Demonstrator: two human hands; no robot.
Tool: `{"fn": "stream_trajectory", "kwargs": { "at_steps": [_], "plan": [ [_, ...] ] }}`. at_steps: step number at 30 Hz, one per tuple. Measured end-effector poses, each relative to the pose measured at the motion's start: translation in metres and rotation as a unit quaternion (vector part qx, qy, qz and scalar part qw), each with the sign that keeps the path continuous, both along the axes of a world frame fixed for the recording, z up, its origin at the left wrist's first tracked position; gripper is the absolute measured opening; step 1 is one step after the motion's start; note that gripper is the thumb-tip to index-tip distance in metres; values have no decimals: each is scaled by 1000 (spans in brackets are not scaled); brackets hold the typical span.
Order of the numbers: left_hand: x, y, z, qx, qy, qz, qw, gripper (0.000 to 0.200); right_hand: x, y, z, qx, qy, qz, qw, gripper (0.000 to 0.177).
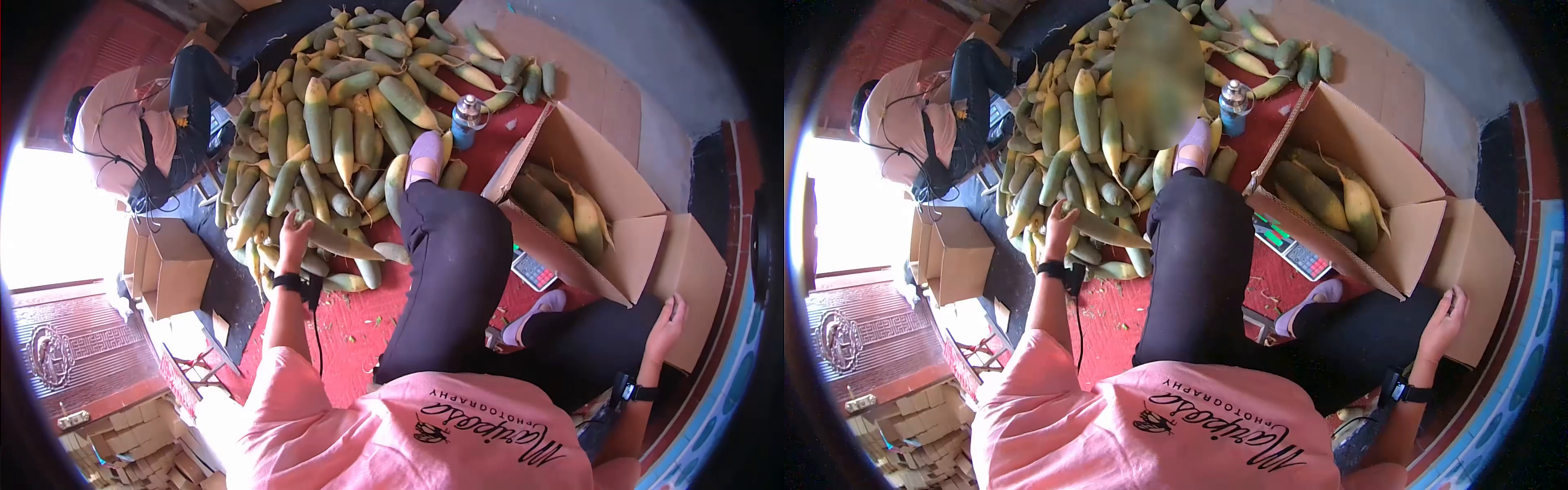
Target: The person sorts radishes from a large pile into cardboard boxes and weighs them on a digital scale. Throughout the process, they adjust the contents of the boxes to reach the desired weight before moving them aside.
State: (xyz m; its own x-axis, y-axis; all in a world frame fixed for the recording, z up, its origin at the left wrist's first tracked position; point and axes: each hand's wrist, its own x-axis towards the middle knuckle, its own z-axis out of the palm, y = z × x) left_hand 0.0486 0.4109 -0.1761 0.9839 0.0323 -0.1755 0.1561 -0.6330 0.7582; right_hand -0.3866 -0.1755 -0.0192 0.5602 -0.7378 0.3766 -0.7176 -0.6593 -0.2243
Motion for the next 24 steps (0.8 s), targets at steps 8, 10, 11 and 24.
{"fn": "stream_trajectory", "kwargs": {
  "at_steps": [8, 10, 11, 24],
  "plan": [
    [52, -84, -49, 79, -87, -12, 993, 41, 15, 13, 10, -3, -21, -19, 1000, 19],
    [52, -108, -50, 204, -79, -14, 976, 34, 24, 19, 21, -13, -17, -15, 1000, 15],
    [42, -122, -37, 254, -107, -6, 961, 31, 26, 22, 23, -19, -22, -18, 999, 14],
    [49, -184, -87, 237, -47, 31, 970, 73, 23, 17, 21, 8, -35, -22, 999, 15]
  ]
}}
